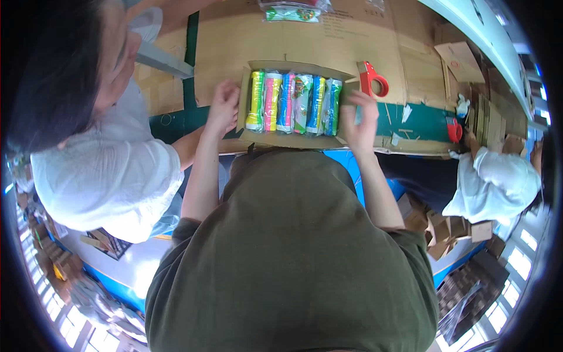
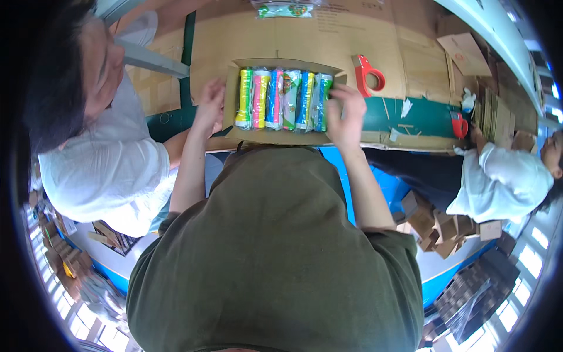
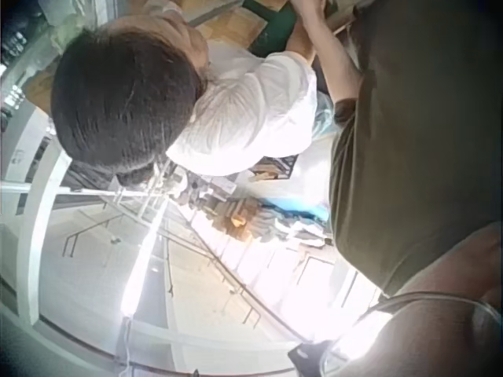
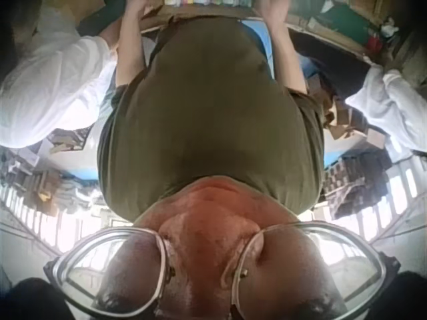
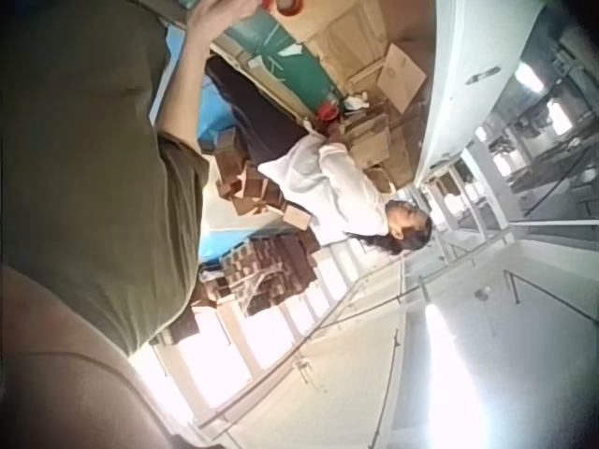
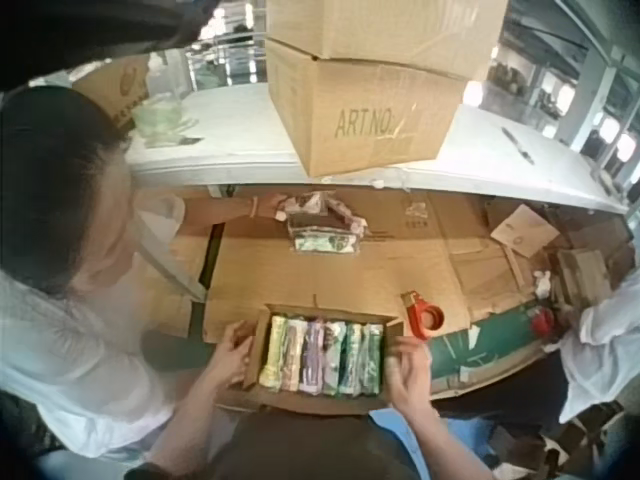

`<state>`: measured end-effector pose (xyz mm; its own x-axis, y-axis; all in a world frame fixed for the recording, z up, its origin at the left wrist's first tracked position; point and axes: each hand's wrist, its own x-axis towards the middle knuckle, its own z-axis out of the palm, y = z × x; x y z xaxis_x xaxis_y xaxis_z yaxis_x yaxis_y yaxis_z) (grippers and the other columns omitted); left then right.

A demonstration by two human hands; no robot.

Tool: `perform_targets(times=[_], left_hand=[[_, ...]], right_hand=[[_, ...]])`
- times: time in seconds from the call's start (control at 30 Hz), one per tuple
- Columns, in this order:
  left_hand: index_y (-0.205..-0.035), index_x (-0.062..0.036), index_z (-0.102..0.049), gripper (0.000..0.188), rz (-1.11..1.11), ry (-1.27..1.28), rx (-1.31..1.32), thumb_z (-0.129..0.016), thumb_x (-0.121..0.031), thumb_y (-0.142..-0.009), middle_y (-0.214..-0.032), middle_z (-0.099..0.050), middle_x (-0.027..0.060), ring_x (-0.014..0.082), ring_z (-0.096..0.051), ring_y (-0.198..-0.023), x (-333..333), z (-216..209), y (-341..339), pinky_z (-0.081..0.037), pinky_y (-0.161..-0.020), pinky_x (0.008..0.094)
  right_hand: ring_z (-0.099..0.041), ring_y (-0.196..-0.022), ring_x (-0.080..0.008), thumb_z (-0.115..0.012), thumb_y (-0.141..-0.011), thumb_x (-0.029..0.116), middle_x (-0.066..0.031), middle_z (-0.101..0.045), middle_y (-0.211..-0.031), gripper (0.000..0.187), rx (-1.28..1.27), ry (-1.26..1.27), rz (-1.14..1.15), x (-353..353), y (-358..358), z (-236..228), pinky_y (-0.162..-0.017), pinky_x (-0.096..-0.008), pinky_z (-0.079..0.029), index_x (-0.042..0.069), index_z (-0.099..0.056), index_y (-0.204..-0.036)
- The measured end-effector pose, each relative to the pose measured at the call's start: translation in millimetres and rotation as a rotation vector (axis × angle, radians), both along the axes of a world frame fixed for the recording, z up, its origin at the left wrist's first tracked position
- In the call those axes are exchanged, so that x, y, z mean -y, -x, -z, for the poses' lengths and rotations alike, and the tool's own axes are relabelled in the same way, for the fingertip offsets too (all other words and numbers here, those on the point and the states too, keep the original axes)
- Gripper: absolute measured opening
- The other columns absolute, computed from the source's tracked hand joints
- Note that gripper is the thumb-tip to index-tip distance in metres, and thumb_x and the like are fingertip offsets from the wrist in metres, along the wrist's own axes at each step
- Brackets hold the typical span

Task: The person folds a flat cardboard box into shape, then seals its bottom with tape using a tape dispenser, and fills it with packaged items by hand.

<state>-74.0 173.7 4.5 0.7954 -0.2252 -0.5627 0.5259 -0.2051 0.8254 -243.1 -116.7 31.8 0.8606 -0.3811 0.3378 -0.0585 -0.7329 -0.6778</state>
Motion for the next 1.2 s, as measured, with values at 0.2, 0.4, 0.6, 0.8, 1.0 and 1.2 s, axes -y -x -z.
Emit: perform_targets(times=[0.2, 0.4, 0.6, 0.8, 1.0, 1.2], left_hand=[[-0.155, -0.0170, -0.022, 0.063, 0.318, -0.108, 0.128, -0.049, -0.039, -0.102, -0.137, -0.052, 0.0085, 0.0153, -0.056, -0.106, 2.9, 54.2, 0.0, -0.049, -0.083, 0.0239], [-0.156, -0.0090, -0.005, 0.089, 0.280, 0.098, 0.115, -0.066, -0.029, -0.094, -0.151, -0.031, 0.0226, 0.0306, -0.028, -0.143, 35.5, 63.9, 19.9, -0.027, -0.115, 0.0385], [-0.147, -0.0008, -0.015, 0.114, 0.312, -0.408, 0.424, -0.089, -0.035, -0.068, -0.148, -0.026, 0.0268, 0.0394, -0.027, -0.139, 47.2, 74.3, 27.3, -0.029, -0.114, 0.0446], [-0.148, -0.0080, -0.028, 0.120, 0.500, -0.810, 1.353, -0.091, -0.043, -0.052, -0.139, -0.039, 0.0196, 0.0401, -0.031, -0.137, 71.5, 2.5, 14.3, -0.025, -0.115, 0.0512], [-0.138, -0.0133, -0.041, 0.084, 1.152, -1.070, 0.756, -0.082, -0.019, -0.065, -0.124, -0.054, 0.0096, 0.0327, -0.039, -0.135, 107.5, -18.9, 24.9, -0.024, -0.116, 0.0510], [-0.123, -0.0150, -0.052, 0.051, 1.244, -0.565, 0.859, -0.073, -0.032, -0.079, -0.144, -0.040, 0.0188, 0.0341, -0.032, -0.140, 115.8, 26.1, -11.9, -0.021, -0.114, 0.0508]], right_hand=[[-0.050, -0.101, -0.0092, -0.050, -0.101, 0.044, 0.0021, -0.053, -0.111, 0.033, -0.295, -1.242, 0.039, 34.9, 24.0, 80.2, -0.085, -0.0315, -0.044, 0.016, -0.045, -0.118], [-0.052, -0.099, -0.0135, -0.068, -0.091, 0.037, -0.0052, -0.052, -0.108, 0.040, -0.561, -1.025, 0.002, 37.7, -0.9, 62.6, -0.082, -0.0345, -0.046, 0.014, -0.043, -0.111], [-0.056, -0.107, -0.0268, -0.088, -0.073, 0.029, -0.0214, -0.051, -0.116, 0.082, -0.628, -0.273, -0.050, 52.1, -15.1, 70.2, -0.091, -0.0362, -0.048, 0.004, -0.026, -0.121], [-0.049, -0.127, -0.0331, -0.092, -0.064, 0.035, -0.0287, -0.045, -0.133, 0.124, -0.770, -0.539, -0.018, 65.5, -23.9, 68.2, -0.106, -0.0367, -0.043, -0.004, -0.004, -0.142], [-0.046, -0.130, -0.0342, -0.094, -0.058, 0.042, -0.0244, -0.043, -0.139, 0.125, -0.723, -0.327, -0.037, 64.3, -19.1, 77.5, -0.111, -0.0410, -0.039, -0.004, -0.017, -0.145], [-0.035, -0.139, -0.0304, -0.090, -0.064, 0.043, -0.0196, -0.038, -0.146, 0.119, -0.703, -0.718, -0.169, 80.7, -20.9, 80.7, -0.114, -0.0410, -0.033, -0.001, -0.018, -0.148]])
